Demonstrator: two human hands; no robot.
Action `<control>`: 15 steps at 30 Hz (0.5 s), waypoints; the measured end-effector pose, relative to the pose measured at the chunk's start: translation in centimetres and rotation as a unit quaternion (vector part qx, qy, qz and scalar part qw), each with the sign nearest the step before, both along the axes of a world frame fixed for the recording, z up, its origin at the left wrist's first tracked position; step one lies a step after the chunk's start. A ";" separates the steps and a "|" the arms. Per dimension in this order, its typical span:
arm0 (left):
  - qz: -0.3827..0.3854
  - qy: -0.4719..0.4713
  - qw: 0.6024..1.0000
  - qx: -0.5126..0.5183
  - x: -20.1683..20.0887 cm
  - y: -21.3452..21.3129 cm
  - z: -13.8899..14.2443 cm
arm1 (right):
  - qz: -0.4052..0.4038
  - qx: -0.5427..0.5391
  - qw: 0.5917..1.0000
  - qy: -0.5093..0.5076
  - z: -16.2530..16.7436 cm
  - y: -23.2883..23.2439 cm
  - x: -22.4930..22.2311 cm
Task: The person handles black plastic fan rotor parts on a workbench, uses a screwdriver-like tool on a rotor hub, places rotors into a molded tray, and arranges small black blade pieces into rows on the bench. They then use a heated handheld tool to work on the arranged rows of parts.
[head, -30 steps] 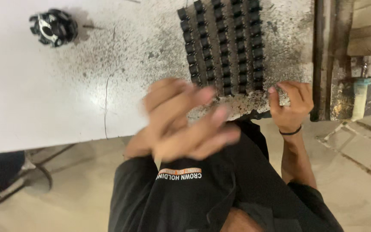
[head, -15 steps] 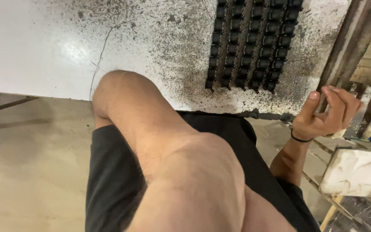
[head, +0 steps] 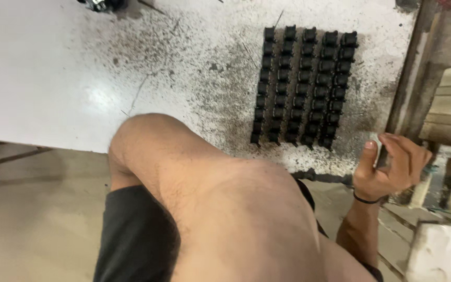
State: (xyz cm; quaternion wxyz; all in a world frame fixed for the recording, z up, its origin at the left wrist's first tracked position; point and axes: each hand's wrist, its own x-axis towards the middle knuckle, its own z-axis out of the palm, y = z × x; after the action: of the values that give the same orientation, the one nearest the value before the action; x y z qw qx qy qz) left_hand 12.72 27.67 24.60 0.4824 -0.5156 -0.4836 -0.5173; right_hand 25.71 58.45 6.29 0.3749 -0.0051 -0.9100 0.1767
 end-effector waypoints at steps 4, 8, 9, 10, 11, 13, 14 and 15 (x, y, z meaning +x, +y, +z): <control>0.004 0.027 1.000 -0.013 -1.5 -0.2 -0.6 | 0.027 0.033 0.999 0.001 -0.6 0.8 -0.4; 0.001 0.022 1.000 -0.019 -2.1 -0.5 -1.0 | 0.039 0.076 0.996 -0.022 -1.3 1.7 -1.5; 0.003 0.014 1.000 -0.025 -1.9 -0.5 -0.9 | 0.045 0.080 0.995 -0.030 -1.4 2.1 -2.0; 0.009 0.012 1.000 -0.027 -1.8 -0.5 -0.8 | 0.056 0.081 0.995 -0.020 -1.7 2.6 -3.0; 0.007 0.009 0.999 -0.031 -1.6 -0.3 -0.6 | 0.065 0.082 0.994 -0.010 -2.0 3.1 -4.0; 0.013 -0.005 0.999 -0.031 -1.0 -0.2 0.1 | 0.108 0.118 0.987 0.017 -2.6 4.7 -7.2; 0.014 -0.014 0.999 -0.026 -0.4 -0.1 0.5 | 0.122 0.139 0.982 0.027 -2.9 5.6 -9.1; 0.018 -0.016 0.999 -0.027 -0.2 -0.2 0.7 | 0.128 0.148 0.980 0.028 -3.3 6.4 -11.2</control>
State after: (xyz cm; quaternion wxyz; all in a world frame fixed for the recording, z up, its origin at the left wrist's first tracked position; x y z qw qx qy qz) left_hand 12.49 27.46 25.27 0.4697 -0.5114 -0.5143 -0.5034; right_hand 14.48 64.90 3.04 0.3716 0.1721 -0.9082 0.0865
